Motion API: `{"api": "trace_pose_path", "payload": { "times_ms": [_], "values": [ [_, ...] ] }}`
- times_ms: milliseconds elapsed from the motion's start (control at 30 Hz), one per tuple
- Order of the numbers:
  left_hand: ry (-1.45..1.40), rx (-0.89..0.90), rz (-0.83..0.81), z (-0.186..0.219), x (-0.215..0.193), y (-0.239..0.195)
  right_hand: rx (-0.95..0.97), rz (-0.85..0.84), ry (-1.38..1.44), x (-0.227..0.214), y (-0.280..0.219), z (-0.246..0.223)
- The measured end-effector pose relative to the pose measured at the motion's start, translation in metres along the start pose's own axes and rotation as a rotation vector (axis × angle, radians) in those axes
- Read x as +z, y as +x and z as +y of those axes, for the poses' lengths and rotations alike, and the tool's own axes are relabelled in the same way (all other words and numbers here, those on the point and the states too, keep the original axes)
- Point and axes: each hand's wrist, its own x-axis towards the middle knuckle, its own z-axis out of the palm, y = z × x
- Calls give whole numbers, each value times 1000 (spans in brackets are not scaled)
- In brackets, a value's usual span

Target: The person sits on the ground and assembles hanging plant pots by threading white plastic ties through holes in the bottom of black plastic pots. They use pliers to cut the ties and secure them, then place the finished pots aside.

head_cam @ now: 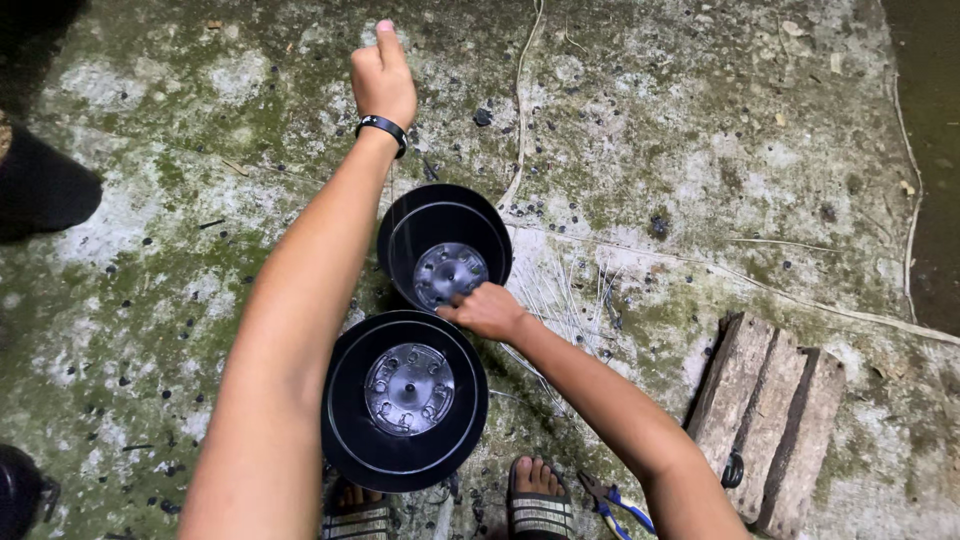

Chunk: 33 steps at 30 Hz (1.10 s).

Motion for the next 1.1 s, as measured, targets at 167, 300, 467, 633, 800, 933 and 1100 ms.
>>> {"api": "trace_pose_path", "payload": {
  "times_ms": [167, 300, 467, 633, 800, 933, 1100],
  "values": [
    [48, 47, -1, -1, -4, -1, -63, 99, -62, 17, -8, -3],
    [42, 44, 15, 2, -6, -2, -66, 81, -69, 24, -8, 4],
    [-126, 181, -91, 15, -5, 1, 36, 109, -99, 4, 11, 17],
    [-232, 166, -274, 32, -16, -1, 241, 340, 21, -12, -6, 10],
    [-181, 77, -444, 38, -41, -11, 344, 422, 249, 14, -57, -25],
    [-47, 331, -506, 44, -69, -22, 480, 406, 431, 57, -103, -59],
    [109, 404, -402, 66, -135, -66, 749, 447, 475, 121, -163, -128]
  ]
}}
